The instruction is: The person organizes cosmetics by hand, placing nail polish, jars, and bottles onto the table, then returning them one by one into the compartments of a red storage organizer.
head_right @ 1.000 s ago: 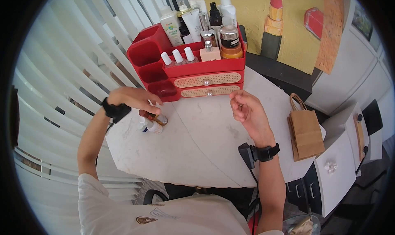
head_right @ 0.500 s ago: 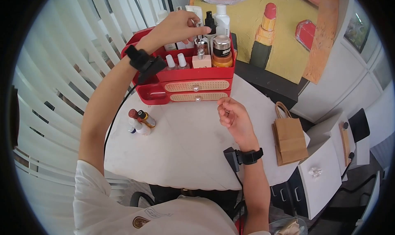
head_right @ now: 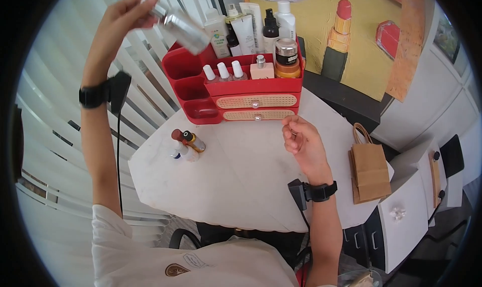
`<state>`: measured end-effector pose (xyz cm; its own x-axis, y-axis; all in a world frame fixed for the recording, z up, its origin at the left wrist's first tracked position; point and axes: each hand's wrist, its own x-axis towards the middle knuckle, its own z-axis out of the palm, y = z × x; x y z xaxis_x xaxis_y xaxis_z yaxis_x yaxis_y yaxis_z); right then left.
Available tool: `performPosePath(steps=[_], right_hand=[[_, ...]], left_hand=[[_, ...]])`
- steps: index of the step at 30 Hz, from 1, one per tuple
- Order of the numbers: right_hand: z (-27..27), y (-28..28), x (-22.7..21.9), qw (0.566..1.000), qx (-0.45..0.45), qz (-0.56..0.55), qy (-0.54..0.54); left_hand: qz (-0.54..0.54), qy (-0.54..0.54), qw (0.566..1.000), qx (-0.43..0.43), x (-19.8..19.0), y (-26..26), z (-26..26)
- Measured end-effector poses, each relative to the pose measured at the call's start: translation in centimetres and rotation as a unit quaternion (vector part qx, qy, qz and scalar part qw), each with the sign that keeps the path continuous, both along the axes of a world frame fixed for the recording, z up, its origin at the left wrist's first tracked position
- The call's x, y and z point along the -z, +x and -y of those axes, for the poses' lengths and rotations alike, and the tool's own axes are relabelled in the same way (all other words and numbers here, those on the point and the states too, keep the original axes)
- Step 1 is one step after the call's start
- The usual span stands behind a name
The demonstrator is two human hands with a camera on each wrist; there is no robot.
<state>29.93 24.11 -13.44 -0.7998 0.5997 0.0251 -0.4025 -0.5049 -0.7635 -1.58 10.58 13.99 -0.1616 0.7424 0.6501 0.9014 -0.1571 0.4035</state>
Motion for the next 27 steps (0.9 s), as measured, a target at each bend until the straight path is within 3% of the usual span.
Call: performPosePath(steps=[1, 5, 8, 12, 21, 27], right_hand=[[0.0, 0.0, -0.1, 1.0, 0.0, 0.004, 0.004], [0.0, 0.0, 0.1, 1.0, -0.001, -0.002, 0.012], [-0.1, 0.0, 0.2, 1.0, -0.002, -0.001, 0.014], [0.0, -0.2, 0.4, 1.0, 0.0, -0.002, 0.016], [0.1, -0.2, 0.4, 1.0, 0.008, 0.007, 0.016], [0.2, -0.2, 0.2, 1.0, 0.01, 0.014, 0.015]], left_hand=[[-0.034, -0.031, 0.998, 0.041, 0.9, -0.9, 0.9], [0.046, -0.165, 0.984, -0.05, 6.0, -0.2, 4.2], [0.078, -0.188, 0.979, -0.025, 9.8, -1.0, 4.8], [0.021, -0.237, 0.971, -0.027, 13.6, -2.8, 4.7], [-0.014, -0.305, 0.952, 0.011, 16.7, -2.9, 5.0], [-0.038, -0.334, 0.941, 0.034, 16.7, -2.6, 5.3]])
